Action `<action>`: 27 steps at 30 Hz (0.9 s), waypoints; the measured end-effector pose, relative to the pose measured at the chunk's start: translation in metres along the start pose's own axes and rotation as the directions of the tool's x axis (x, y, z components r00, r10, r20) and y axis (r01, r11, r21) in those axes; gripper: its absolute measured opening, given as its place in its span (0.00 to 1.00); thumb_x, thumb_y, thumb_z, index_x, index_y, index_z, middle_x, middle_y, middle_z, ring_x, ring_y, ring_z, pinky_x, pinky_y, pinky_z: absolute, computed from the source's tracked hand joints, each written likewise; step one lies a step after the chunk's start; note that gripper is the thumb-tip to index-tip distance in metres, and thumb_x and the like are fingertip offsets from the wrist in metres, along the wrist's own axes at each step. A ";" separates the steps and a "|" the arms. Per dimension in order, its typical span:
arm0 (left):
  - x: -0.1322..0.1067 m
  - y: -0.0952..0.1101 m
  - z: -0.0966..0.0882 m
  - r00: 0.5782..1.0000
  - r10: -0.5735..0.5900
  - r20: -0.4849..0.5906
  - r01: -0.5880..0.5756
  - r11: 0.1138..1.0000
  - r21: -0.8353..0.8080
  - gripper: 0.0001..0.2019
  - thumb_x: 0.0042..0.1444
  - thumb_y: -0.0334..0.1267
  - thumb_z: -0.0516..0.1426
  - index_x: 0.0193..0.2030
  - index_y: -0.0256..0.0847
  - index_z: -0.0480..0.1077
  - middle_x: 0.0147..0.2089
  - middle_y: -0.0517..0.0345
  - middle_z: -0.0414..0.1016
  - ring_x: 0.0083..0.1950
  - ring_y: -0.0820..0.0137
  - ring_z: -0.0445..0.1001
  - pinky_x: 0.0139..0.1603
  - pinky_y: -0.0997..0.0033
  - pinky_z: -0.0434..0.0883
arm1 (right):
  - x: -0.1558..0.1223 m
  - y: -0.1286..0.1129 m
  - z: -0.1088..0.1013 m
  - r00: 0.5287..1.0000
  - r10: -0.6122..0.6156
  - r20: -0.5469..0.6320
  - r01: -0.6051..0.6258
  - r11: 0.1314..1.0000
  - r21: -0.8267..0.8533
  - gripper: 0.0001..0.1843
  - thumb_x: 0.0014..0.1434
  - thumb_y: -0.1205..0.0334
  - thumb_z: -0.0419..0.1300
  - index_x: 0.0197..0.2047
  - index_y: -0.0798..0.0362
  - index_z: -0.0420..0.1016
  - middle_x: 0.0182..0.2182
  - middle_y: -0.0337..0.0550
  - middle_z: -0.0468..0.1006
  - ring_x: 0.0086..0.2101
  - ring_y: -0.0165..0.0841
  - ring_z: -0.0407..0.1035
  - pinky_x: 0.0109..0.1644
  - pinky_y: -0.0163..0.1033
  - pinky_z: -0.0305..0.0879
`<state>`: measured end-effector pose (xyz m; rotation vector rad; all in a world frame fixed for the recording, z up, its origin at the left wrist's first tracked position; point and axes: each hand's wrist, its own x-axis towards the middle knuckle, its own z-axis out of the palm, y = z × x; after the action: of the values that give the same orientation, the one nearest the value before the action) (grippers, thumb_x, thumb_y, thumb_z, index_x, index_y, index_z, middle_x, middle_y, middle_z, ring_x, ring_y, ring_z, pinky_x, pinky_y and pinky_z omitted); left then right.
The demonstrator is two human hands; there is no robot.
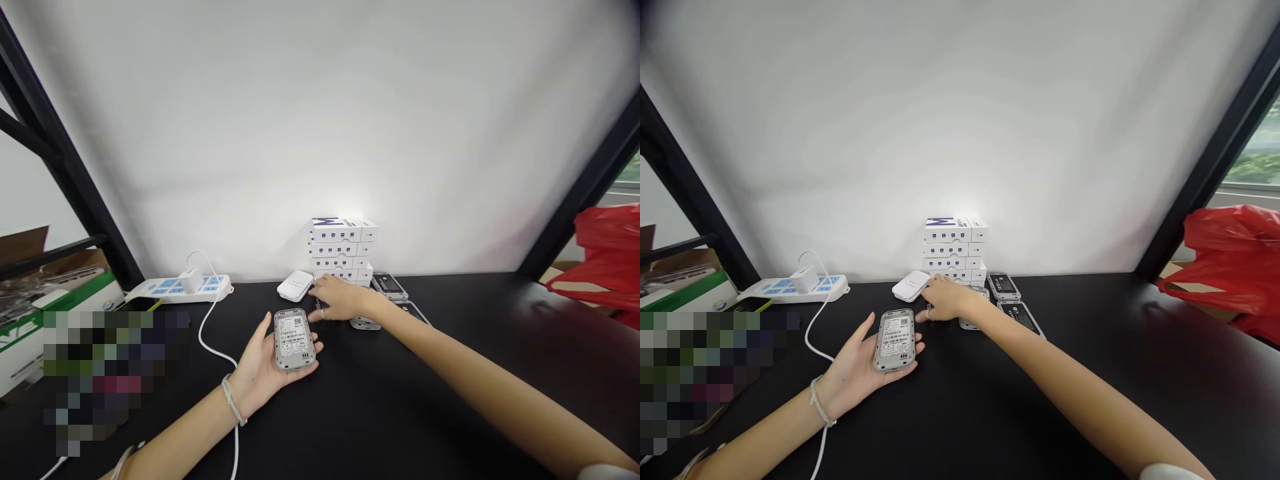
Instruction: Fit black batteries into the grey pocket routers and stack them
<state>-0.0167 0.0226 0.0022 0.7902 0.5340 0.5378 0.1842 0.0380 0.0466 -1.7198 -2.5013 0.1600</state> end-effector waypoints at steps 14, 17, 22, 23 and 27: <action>-0.001 0.000 0.001 0.999 0.004 0.046 -0.004 1.000 0.000 0.34 0.46 0.63 0.47 0.55 0.43 0.59 0.57 0.45 0.64 0.62 0.54 0.61 0.70 0.40 0.48 | -0.012 -0.025 -0.007 0.977 -0.070 -0.199 0.101 0.983 0.152 0.48 0.41 0.39 0.62 0.60 0.53 0.55 0.54 0.47 0.55 0.54 0.34 0.51 0.59 0.40 0.56; -0.003 0.001 0.002 0.997 0.019 0.071 -0.019 1.000 -0.001 0.32 0.45 0.64 0.47 0.56 0.52 0.57 0.57 0.50 0.64 0.62 0.52 0.61 0.67 0.33 0.49 | -0.004 -0.036 0.013 0.971 -0.116 -0.210 0.156 0.970 0.185 0.48 0.41 0.40 0.62 0.61 0.55 0.56 0.55 0.47 0.53 0.57 0.35 0.46 0.63 0.41 0.52; -0.001 0.004 0.001 0.999 0.023 0.033 -0.023 1.000 0.000 0.34 0.45 0.65 0.46 0.57 0.50 0.56 0.56 0.49 0.65 0.59 0.55 0.65 0.71 0.46 0.49 | 0.002 -0.028 0.026 0.966 -0.191 -0.173 0.233 0.934 0.272 0.45 0.43 0.39 0.61 0.61 0.47 0.55 0.55 0.42 0.52 0.57 0.33 0.47 0.63 0.39 0.53; -0.001 0.004 0.001 0.999 0.019 0.044 -0.020 1.000 0.003 0.35 0.44 0.65 0.46 0.57 0.50 0.56 0.55 0.49 0.66 0.59 0.55 0.65 0.71 0.46 0.48 | 0.001 -0.027 0.025 0.966 -0.190 -0.176 0.234 0.931 0.280 0.45 0.42 0.40 0.61 0.61 0.47 0.55 0.55 0.41 0.53 0.57 0.32 0.48 0.63 0.39 0.53; -0.003 0.003 0.001 1.000 0.000 0.030 0.000 1.000 -0.001 0.35 0.44 0.65 0.47 0.55 0.48 0.59 0.52 0.50 0.69 0.57 0.56 0.67 0.70 0.44 0.50 | -0.004 -0.032 0.021 0.981 -0.106 -0.160 0.157 0.923 0.352 0.43 0.40 0.40 0.63 0.58 0.47 0.59 0.53 0.42 0.54 0.53 0.30 0.52 0.62 0.42 0.54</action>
<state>-0.0186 0.0223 0.0060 0.7967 0.5059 0.5250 0.1530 0.0220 0.0303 -1.3634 -2.2984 0.4451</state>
